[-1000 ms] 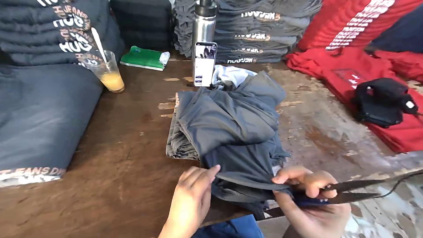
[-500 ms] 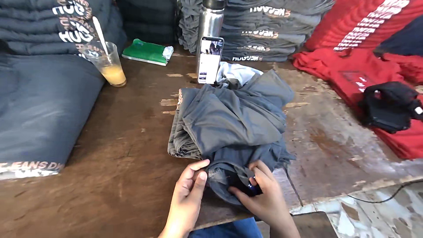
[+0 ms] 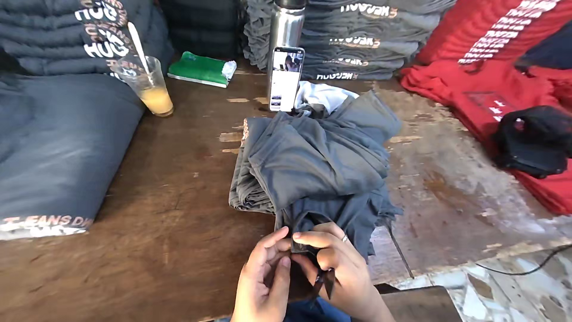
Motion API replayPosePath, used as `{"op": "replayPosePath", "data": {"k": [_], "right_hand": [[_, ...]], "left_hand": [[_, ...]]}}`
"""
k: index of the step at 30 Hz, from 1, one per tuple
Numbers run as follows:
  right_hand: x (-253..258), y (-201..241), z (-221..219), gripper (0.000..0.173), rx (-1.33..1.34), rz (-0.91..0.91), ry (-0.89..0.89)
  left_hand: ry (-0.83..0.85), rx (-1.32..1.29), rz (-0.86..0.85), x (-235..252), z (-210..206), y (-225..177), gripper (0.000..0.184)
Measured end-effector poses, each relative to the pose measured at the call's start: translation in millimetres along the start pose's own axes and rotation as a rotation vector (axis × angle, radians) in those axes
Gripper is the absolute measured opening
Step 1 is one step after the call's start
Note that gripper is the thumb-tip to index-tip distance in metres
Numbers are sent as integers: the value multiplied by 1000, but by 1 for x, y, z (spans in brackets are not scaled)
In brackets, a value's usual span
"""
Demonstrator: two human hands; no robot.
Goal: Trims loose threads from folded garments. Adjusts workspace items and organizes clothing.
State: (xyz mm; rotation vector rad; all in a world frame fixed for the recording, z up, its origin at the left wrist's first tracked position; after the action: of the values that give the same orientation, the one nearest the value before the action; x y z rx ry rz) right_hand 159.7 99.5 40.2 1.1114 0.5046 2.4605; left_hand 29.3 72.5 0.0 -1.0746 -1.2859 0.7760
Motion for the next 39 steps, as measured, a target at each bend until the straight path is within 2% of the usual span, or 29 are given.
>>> {"op": "replayPosePath", "data": {"k": [5,9,14,19,21,24,27,31,34,39], "right_hand": [[-8,6,0,22,-24,25,-90],[-13,4,2,24,128,0,-114],[-18,-1,1,22,302,-51,-112],[-23,-10,3,21,219,-174,-158],[-23,-5,5,23,152,-168,-181],[-22,2,5,23,57,-137,-182],[-22,-1,5,21,96,-158,-145],[-23,-13,3,18,269,-177,-85],[-26,-6,4,19,263,-125,-115],[-27,15,9,21,220,-36,-117]], "left_hand": [[-14,10,-17,-1,-1,3,52],[-50,120,-66,-2,-1,4,44],[-47,119,-90,-2,-4,6,47],[-65,152,-88,-3,-5,8,45],[-76,246,-102,-4,-5,4,41],[-68,524,-136,-4,-7,-9,30],[-24,698,-162,-3,-9,-17,25],[-29,637,-152,-4,-9,-11,25],[-13,504,-202,-4,-12,-8,17],[-9,427,-243,-1,-18,-11,17]]}}
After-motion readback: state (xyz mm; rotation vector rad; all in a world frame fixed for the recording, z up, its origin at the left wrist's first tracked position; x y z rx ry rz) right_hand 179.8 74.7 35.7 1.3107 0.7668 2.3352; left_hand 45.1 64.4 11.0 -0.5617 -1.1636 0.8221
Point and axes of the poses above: each hand's wrist, its own x-axis towards the middle knuckle, its own z-axis out of the back of the hand, y = z × x, the point moved 9 cm from there along x, towards the middle knuckle, and after that the axes turned 15 degrees about y, right-handed, at the moved point
